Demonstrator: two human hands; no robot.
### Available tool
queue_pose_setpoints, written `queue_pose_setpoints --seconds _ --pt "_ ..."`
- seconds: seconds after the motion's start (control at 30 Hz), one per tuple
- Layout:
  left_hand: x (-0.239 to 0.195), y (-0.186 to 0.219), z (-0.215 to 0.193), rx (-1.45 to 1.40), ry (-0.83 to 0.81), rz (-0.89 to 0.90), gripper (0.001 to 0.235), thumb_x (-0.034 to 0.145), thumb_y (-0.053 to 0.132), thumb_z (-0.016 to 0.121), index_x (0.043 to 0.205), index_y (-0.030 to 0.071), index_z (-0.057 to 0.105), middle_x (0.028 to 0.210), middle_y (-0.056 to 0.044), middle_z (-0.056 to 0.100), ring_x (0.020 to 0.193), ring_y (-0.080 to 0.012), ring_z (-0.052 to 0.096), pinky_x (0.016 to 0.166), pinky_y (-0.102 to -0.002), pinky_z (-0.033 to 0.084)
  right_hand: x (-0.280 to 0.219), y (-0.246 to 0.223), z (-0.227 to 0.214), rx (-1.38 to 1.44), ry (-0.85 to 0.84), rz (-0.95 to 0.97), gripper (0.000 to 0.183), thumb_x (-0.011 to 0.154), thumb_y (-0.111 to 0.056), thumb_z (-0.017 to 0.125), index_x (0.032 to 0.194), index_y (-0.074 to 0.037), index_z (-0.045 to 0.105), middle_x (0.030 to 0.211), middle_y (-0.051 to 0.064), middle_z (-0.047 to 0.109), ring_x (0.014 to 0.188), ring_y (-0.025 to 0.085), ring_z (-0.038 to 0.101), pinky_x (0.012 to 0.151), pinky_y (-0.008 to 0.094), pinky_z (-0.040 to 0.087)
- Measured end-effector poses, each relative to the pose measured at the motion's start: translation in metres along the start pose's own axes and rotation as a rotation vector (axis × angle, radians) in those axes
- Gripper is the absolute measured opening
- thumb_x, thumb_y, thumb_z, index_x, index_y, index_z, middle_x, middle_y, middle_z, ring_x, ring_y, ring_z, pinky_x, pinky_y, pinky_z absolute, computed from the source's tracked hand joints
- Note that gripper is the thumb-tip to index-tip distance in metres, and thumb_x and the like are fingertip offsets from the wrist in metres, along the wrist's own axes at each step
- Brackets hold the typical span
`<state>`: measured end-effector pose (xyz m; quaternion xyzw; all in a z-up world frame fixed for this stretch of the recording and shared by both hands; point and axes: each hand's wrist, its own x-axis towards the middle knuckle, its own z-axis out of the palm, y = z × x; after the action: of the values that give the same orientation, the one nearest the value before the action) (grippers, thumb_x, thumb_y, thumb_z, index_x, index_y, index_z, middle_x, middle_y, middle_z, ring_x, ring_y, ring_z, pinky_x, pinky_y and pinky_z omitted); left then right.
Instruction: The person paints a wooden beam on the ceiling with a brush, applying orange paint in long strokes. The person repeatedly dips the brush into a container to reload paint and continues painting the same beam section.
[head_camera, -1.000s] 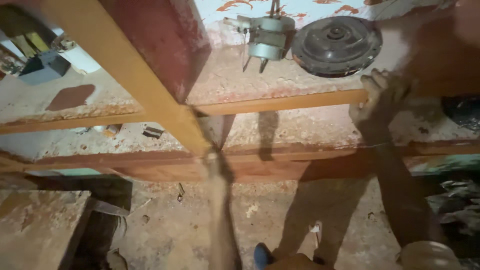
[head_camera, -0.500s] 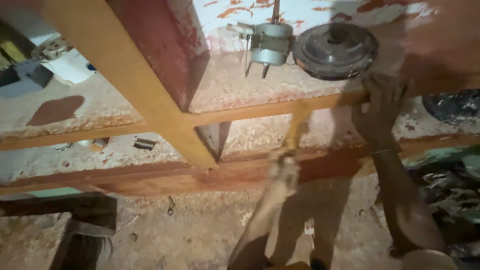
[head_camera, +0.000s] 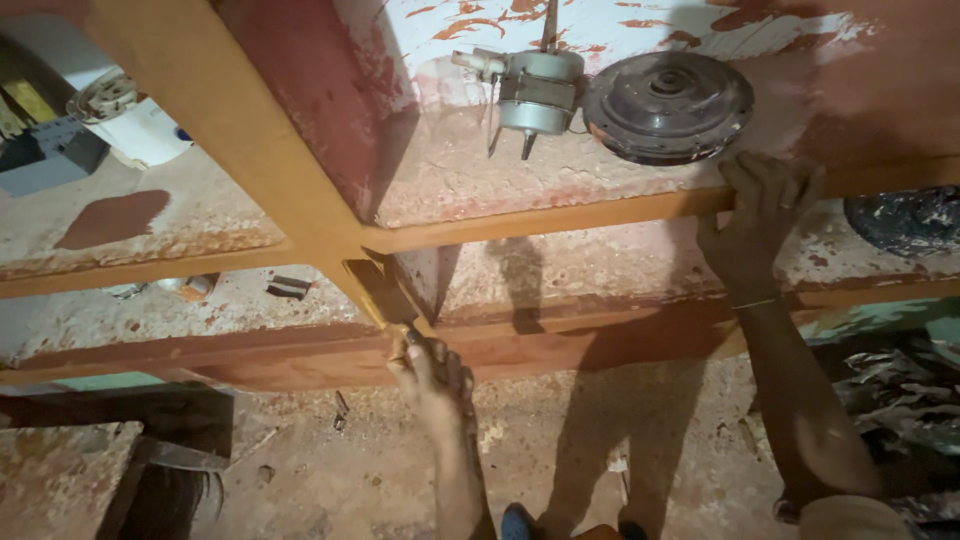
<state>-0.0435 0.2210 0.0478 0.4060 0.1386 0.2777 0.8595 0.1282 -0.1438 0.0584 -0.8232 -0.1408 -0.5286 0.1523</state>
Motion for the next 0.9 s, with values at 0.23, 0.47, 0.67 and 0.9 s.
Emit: queue_pose_setpoints --seconds 0.23,0.47,0.67,0.9 --pt "-0.005 -0.092 0.041 0.015 -0.320 -0.150 0.032 0.106 0.040 0.045 0.124 0.014 0.049 0.058 0.007 0.039 0.043 -0.0044 0.038 0.036 -0.020 0.031 0.006 -0.007 -0.011 -0.040 0.025 -0.064 0.037 0.098 -0.003 0.068 0.133 -0.009 0.059 0.135 0.011 0.058 0.134 0.031 0.054 0.125 0.066 0.023" --pt "-0.046 -0.166 0.060 0.539 -0.731 0.195 0.033 0.110 0.028 0.040 0.138 0.011 0.044 0.097 0.002 0.048 0.056 -0.0053 0.048 0.037 -0.019 0.040 0.012 -0.011 -0.011 -0.070 0.045 -0.058 0.032 0.100 -0.001 0.065 0.130 -0.009 0.058 0.137 0.011 0.058 0.135 0.032 0.054 0.125 0.068 0.020" --pt "-0.069 -0.146 0.074 0.325 -0.833 -0.551 0.049 0.109 0.030 0.050 0.151 0.022 0.024 0.078 -0.001 0.048 0.051 -0.0060 0.040 0.041 -0.020 0.036 0.012 -0.012 -0.013 -0.083 0.044 -0.070 0.031 0.102 0.001 0.064 0.131 -0.009 0.059 0.140 0.010 0.059 0.134 0.029 0.053 0.125 0.062 0.021" --pt "-0.025 -0.092 0.046 0.229 -0.455 -0.082 0.035 0.105 0.033 0.055 0.132 0.013 0.048 0.075 0.002 0.055 0.046 -0.0058 0.042 0.034 -0.023 0.034 0.011 -0.011 -0.014 -0.047 0.037 -0.058 0.031 0.098 -0.001 0.065 0.128 -0.007 0.061 0.139 0.012 0.060 0.138 0.031 0.053 0.127 0.064 0.020"
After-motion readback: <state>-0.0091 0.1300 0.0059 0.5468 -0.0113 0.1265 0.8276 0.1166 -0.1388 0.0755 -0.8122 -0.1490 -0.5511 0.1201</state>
